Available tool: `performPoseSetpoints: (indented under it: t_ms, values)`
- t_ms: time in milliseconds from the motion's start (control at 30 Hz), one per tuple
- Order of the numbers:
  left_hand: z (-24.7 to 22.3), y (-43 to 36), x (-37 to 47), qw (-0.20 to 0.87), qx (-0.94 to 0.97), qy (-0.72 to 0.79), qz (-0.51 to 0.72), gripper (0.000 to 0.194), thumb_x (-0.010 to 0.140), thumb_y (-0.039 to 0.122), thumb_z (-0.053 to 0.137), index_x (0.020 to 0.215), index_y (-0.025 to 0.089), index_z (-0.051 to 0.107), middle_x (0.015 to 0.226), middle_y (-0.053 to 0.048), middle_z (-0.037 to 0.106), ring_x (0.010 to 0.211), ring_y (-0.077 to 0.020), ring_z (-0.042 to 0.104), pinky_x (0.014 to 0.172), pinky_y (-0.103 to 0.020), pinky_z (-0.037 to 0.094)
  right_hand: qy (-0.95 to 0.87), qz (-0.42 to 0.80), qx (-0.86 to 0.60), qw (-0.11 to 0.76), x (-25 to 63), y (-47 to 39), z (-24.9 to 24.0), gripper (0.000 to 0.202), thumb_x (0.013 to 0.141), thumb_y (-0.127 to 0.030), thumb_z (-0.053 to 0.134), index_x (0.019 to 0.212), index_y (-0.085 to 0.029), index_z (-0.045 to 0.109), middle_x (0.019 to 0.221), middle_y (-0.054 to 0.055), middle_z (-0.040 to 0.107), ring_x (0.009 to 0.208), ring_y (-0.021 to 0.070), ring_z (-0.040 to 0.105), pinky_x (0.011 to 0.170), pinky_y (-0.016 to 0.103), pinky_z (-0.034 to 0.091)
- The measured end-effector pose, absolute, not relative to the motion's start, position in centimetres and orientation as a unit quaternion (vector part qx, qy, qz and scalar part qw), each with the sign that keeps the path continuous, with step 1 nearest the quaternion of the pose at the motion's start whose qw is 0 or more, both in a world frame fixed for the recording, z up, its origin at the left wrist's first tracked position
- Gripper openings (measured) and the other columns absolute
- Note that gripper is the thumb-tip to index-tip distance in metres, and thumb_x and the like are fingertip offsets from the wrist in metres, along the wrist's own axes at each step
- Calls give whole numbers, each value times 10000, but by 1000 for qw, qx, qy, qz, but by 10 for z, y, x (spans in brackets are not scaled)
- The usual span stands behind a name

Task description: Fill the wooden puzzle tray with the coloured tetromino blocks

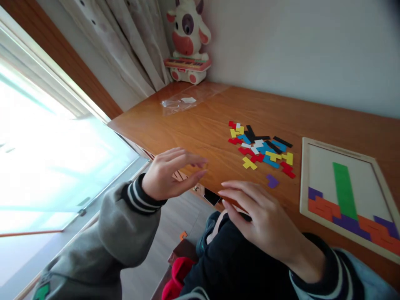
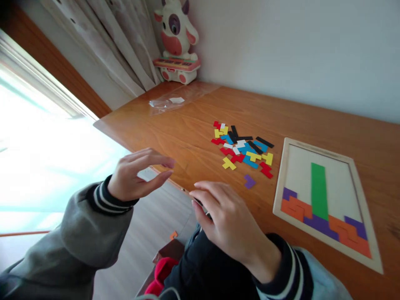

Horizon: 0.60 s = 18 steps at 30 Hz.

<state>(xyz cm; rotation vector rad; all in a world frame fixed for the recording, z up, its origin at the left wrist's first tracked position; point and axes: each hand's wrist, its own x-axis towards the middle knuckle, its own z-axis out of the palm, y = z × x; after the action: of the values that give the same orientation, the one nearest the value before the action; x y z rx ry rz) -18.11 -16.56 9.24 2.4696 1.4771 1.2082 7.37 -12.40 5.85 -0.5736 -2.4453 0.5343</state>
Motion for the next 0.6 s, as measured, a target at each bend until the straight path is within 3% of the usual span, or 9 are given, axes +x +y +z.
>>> performPoseSetpoints:
  t_ms: [100, 233, 333, 400, 533, 600]
  values:
    - [69, -215, -203, -44, 727, 534, 430, 219, 842, 142, 712, 1051, 194, 668, 789, -20, 723, 719, -151, 679, 677, -285, 560, -894, 308, -186, 268, 43, -144, 50, 194, 951, -176, 561, 1124, -202, 645, 1159, 75, 694, 1085, 200, 656, 959, 366, 545]
    - [-3, -269, -226, -6, 706, 569, 422, 212, 831, 126, 705, 1020, 214, 669, 778, -12, 719, 698, -144, 664, 639, -267, 547, -843, 449, -202, 217, 1, -165, 30, 182, 936, -182, 554, 1091, -219, 642, 1091, 51, 705, 1051, 185, 662, 947, 336, 535]
    - [-82, -297, -234, 101, 655, 676, 321, 160, 893, 252, 662, 1043, 202, 682, 845, -47, 716, 798, -170, 681, 757, -311, 569, -818, 502, -234, 156, -27, -179, 6, 185, 920, -206, 571, 1082, -218, 658, 1077, 49, 710, 915, 169, 681, 863, 314, 552]
    - [-137, -313, -236, 231, 617, 728, 187, 178, 927, 281, 596, 1057, 200, 686, 973, -77, 710, 925, -191, 677, 874, -351, 559, -792, 538, -255, 133, -41, -189, -14, 162, 920, -228, 572, 1042, -207, 677, 1046, 49, 722, 889, 163, 684, 848, 306, 554]
    - [-227, -342, -231, 341, 582, 734, 81, 127, 937, 276, 624, 1006, 198, 696, 978, -67, 696, 863, -186, 678, 810, -335, 578, -724, 598, -332, 92, -54, -216, -58, 195, 946, -286, 529, 982, -185, 692, 995, 72, 751, 890, 180, 706, 816, 307, 559]
    - [-259, -354, -223, 393, 574, 717, 44, 236, 985, 347, 585, 1167, 208, 640, 1211, -86, 638, 1018, -198, 646, 872, -370, 572, -719, 598, -349, 58, -53, -228, -76, 201, 937, -290, 528, 966, -184, 696, 960, 72, 752, 859, 189, 709, 793, 315, 559]
